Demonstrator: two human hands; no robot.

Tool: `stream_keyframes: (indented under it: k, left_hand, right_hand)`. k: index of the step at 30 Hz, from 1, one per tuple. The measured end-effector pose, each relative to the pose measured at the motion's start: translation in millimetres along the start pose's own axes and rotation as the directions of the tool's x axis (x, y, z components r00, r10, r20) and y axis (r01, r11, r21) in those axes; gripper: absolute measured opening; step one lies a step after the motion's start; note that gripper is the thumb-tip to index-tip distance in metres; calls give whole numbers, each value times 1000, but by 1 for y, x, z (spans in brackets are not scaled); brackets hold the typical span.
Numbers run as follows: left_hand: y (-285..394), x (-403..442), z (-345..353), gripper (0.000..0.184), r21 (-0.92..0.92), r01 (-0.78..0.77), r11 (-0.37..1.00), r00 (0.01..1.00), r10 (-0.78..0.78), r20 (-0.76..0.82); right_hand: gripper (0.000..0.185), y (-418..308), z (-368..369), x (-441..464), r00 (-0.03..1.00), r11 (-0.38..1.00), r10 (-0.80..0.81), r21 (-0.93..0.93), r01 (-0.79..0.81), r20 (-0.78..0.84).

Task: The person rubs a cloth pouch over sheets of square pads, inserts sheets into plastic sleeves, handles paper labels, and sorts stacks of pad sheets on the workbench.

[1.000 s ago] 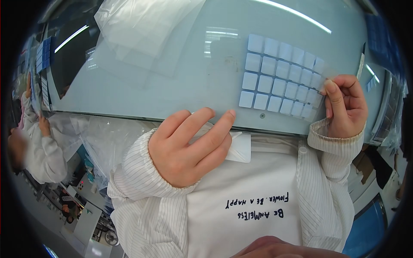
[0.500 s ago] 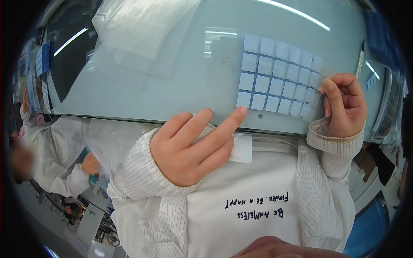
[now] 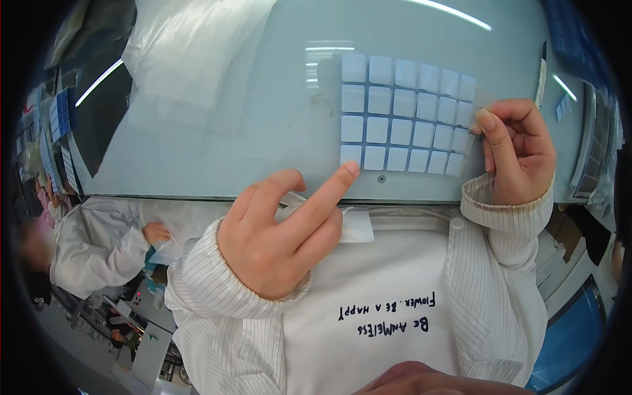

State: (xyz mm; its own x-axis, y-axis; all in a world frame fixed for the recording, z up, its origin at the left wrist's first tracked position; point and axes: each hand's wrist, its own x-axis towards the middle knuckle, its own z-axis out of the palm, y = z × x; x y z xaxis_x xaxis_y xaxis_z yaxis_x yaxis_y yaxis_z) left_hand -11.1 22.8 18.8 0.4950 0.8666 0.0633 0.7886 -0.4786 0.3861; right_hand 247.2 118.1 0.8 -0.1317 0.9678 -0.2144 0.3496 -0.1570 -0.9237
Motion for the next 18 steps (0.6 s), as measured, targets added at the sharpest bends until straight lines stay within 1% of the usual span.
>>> stream_keyframes:
  k: [3,12,15,18]
  left_hand:
    - [0,1,-4,18,-28,14,999,1000,-14,18]
    - [-3,-1,-3,19,-34,2,999,1000,-1,26]
    - [4,3,-3,19,-55,5,998,999,-3,41]
    - [13,6,3,19,-39,-9,999,999,11,46]
  right_hand:
    - [9,-3,2,0,1000,1000,0,-7,0,0]
    - [9,-3,2,0,1000,999,-10,-32,10,6]
    - [9,1,-2,-3,1000,999,-19,-40,19,3]
    - [9,9,-13,-8,1000,999,-19,-33,19,-1]
